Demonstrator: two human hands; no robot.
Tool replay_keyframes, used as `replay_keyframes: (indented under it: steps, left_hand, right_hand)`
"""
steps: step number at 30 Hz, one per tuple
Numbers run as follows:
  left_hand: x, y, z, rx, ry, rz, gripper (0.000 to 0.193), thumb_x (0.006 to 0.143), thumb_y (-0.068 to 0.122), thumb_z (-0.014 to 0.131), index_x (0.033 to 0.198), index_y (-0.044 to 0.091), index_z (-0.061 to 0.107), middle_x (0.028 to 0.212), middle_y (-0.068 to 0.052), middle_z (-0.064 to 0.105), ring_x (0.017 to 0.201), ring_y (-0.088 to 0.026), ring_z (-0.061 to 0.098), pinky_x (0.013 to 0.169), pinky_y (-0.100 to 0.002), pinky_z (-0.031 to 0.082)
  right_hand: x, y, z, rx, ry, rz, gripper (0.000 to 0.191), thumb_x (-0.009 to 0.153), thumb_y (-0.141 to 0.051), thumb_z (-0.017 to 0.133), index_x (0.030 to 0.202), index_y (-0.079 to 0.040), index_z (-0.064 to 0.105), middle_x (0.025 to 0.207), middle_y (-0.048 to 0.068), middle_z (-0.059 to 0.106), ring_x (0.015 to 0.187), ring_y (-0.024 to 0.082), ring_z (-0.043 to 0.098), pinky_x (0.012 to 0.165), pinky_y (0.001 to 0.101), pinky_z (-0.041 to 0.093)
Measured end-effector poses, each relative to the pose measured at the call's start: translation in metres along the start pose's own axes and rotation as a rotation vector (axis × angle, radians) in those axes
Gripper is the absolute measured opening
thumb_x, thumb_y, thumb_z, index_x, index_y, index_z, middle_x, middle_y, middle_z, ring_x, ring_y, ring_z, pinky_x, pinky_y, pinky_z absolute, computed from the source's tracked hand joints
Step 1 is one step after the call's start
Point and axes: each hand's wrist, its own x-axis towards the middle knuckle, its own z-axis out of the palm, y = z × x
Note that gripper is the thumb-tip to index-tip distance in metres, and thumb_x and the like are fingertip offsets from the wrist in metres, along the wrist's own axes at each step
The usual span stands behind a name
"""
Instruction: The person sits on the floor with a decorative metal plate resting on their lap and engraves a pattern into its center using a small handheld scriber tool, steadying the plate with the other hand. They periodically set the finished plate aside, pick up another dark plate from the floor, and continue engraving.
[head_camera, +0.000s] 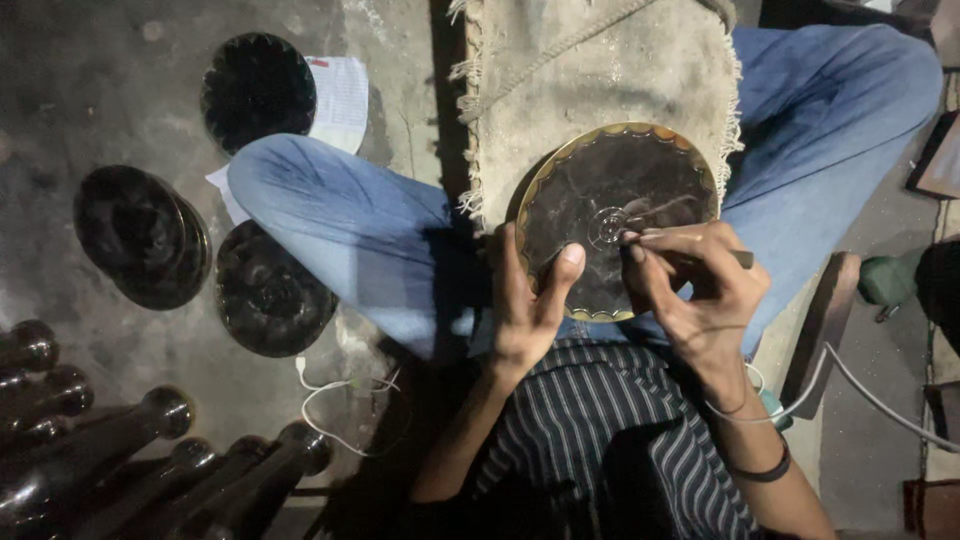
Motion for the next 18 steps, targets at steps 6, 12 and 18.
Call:
replay_keyframes:
  steps: [6,12,18]
  left_hand:
    - [0.002,0.006,-0.006,0.105,0.011,-0.065,0.09,0.095,0.041,0.073,0.156,-0.008,0.028,0.152,-0.031,0.045,0.138,-0.037,0.051,0.112,-0.042,0.045]
    - [0.0,-0.011,-0.013,0.89,0.047,0.832,0.058,0.106,0.022,0.071,0.155,0.016,0.042,0.158,-0.033,0.03,0.147,-0.044,0.044,0.123,-0.044,0.047]
    - [-0.002,-0.009,-0.012,0.662,0.069,0.694,0.062,0.103,0.019,0.073,0.154,0.02,0.038,0.153,-0.036,0.033,0.135,-0.051,0.051,0.111,-0.048,0.054]
  right_hand:
    - [0.003,0.005,0.002,-0.02,-0.005,-0.081,0.015,0.092,0.005,0.083,0.103,0.0,0.073,0.101,0.01,0.075,0.088,0.015,0.072,0.075,0.0236,0.057]
    - [0.006,0.005,0.002,-0.05,-0.016,-0.092,0.016,0.09,0.004,0.084,0.103,0.0,0.075,0.1,0.01,0.074,0.089,0.016,0.072,0.073,0.0241,0.056]
    - [0.009,-0.002,-0.004,-0.036,-0.065,-0.075,0.015,0.088,0.004,0.08,0.102,0.0,0.075,0.1,0.01,0.075,0.089,0.016,0.072,0.073,0.0242,0.056]
